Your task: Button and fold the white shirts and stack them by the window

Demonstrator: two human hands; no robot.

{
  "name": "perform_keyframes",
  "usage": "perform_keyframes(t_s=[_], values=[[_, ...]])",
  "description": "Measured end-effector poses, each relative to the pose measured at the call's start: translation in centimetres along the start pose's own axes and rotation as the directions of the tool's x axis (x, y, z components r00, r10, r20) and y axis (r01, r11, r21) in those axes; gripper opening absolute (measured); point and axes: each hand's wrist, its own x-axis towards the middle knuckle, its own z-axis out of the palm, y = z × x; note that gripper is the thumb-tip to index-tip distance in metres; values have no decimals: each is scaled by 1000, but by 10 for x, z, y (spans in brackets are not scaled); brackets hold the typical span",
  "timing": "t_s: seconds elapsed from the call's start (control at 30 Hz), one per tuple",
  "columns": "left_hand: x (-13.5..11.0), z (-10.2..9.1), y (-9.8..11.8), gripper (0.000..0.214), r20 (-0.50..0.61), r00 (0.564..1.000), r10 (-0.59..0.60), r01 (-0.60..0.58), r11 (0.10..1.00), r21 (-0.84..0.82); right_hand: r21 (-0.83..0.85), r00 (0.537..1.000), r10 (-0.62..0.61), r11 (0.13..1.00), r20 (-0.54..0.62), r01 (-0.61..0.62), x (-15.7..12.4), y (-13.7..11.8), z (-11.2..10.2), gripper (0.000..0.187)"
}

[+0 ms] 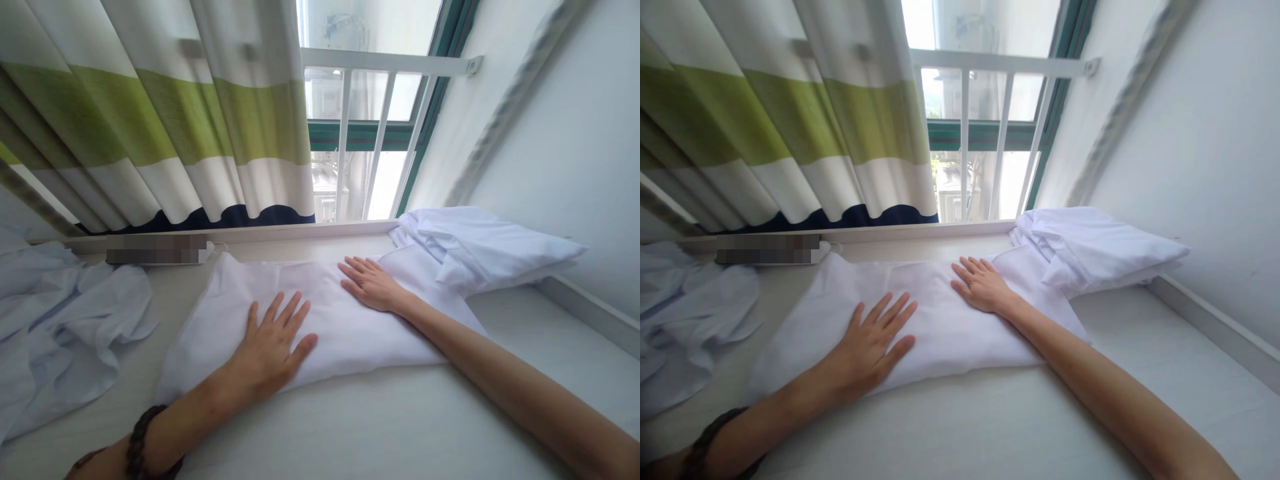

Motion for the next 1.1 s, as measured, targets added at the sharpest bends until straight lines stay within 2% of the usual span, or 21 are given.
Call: perform_keyframes(t_s=[0.1, 0.2, 0.33, 0.43, 0.5, 0.6, 0.7, 0.77, 0.83, 0.9, 1.0, 1.1], values=[[3, 6, -12, 60, -1, 999, -43, 43, 999, -4, -25, 995, 93, 995, 48, -92, 3, 21, 3, 65], [2, 8, -33, 59, -7, 995, -102, 102, 995, 17, -28, 990, 134, 991, 53, -132, 6, 27, 0, 66], [-8, 7, -68, 63, 15, 974, -227, 226, 972, 61, -8, 989, 134, 991, 63, -134, 12, 17, 0, 68], [-8, -5, -88, 68, 11, 927, -374, 371, 921, 116, 13, 994, 92, 996, 60, -93, 26, 3, 3, 70], [0, -17, -86, 67, -11, 924, -383, 380, 912, 153, 26, 997, 63, 998, 51, -65, 39, -7, 4, 70], [26, -31, -58, 58, -84, 972, -219, 231, 956, 183, 34, 998, 39, 999, 47, -40, 56, -20, 3, 69], [59, -28, -32, 51, -159, 984, -83, 110, 979, 170, 24, 997, 66, 997, 24, -67, 62, -21, 3, 64], [76, -19, -33, 54, -132, 990, -49, 68, 988, 138, 23, 994, 108, 994, 14, -108, 60, -13, 4, 63], [83, -8, -49, 57, -81, 994, -77, 83, 994, 71, 17, 985, 173, 985, 22, -173, 54, 2, 5, 63], [81, -1, -74, 59, -43, 994, -103, 105, 994, 31, -2, 970, 241, 971, 30, -241, 48, 19, 6, 64], [67, 1, -113, 60, -54, 985, -162, 164, 986, 43, -32, 947, 319, 948, 33, -318, 39, 42, 4, 65], [51, 0, -137, 61, -85, 978, -190, 195, 979, 52, -59, 936, 350, 936, 37, -348, 33, 58, 1, 65]])
